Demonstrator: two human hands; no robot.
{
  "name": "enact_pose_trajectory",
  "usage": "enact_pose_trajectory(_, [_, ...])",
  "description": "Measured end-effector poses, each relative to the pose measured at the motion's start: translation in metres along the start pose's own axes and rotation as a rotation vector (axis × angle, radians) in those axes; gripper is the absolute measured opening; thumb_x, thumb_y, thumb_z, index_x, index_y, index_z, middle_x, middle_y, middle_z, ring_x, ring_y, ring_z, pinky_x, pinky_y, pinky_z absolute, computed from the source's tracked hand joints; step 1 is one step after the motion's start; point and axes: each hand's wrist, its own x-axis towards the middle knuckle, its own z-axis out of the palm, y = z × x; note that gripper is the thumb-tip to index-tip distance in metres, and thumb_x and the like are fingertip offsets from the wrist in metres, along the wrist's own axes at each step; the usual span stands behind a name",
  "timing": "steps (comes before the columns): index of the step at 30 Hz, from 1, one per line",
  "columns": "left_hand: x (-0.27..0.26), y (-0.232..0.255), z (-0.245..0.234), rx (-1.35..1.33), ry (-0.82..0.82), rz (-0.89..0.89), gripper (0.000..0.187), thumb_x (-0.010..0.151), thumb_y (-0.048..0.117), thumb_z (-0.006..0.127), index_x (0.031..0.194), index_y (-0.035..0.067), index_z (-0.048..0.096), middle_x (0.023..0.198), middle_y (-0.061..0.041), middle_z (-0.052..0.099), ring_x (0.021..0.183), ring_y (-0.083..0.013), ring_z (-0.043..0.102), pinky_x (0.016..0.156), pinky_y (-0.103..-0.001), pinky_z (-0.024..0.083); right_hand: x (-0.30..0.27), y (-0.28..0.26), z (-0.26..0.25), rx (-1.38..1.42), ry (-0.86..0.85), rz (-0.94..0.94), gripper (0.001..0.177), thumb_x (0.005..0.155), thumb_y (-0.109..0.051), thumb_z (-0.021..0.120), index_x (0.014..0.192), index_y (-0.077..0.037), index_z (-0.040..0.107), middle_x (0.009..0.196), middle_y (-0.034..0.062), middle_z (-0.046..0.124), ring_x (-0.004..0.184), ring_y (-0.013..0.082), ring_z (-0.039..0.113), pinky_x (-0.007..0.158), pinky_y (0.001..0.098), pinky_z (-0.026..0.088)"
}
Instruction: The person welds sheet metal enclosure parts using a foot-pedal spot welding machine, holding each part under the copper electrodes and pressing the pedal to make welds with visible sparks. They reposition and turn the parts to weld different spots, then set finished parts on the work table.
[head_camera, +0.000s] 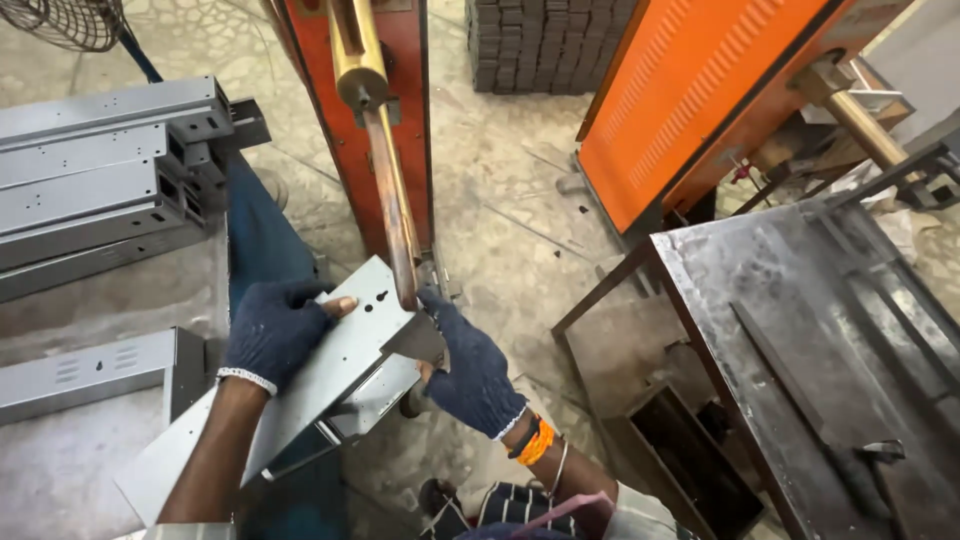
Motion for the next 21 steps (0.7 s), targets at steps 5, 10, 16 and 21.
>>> enact_pose_trajectory(5, [0.003, -0.011, 0.003, 0.009, 0.045, 0.044, 0.05, 0.077, 0.041, 0.084, 0.108, 0.003, 0.079, 0.086, -0.018, 0.078, 0.07, -0.0194, 0.073, 0.069, -0.036, 0.056, 0.001, -0.006, 0.0, -0.02, -0.005, -0.021, 0.078, 0.076, -0.005, 0.068, 0.15, -0.009, 0.046, 0.137, 0.0228, 0.064, 0.118, 0.0415, 0.066, 0.092, 0.0429, 0.057])
enact_pose_trajectory(10, [-0.018, 0.003, 0.008, 0.025, 0.03, -0.011, 0.047, 0.079, 0.042, 0.082, 0.106, 0.003, 0.081, 0.077, -0.02, 0.077, 0.066, -0.0213, 0.069, 0.066, -0.038, 0.053, -0.004, -0.004, -0.006, 0.052, -0.056, 0.138, 0.074, 0.081, -0.008, 0.066, 0.152, -0.01, 0.045, 0.124, 0.019, 0.068, 0.11, 0.0398, 0.07, 0.089, 0.0431, 0.058])
enact_pose_trajectory(16, [-0.05, 0.01, 0.019, -0.275, 0.15, -0.127, 0.037, 0.085, 0.036, 0.079, 0.107, 0.006, 0.081, 0.08, -0.006, 0.077, 0.068, -0.0124, 0.065, 0.067, -0.031, 0.051, -0.012, 0.005, -0.012, -0.034, 0.055, -0.142, 0.054, 0.08, -0.006, 0.065, 0.133, -0.012, 0.057, 0.152, 0.0249, 0.058, 0.127, 0.0404, 0.066, 0.099, 0.0402, 0.056])
enact_pose_trajectory(21, [-0.075, 0.033, 0.018, -0.266, 0.221, -0.107, 0.036, 0.086, 0.035, 0.079, 0.108, 0.006, 0.081, 0.076, -0.006, 0.075, 0.068, -0.011, 0.063, 0.067, -0.031, 0.05, -0.002, -0.013, -0.025, 0.1, 0.1, 0.019, 0.032, 0.104, -0.016, 0.057, 0.135, -0.008, 0.061, 0.125, 0.0181, 0.07, 0.118, 0.0361, 0.07, 0.094, 0.0389, 0.055])
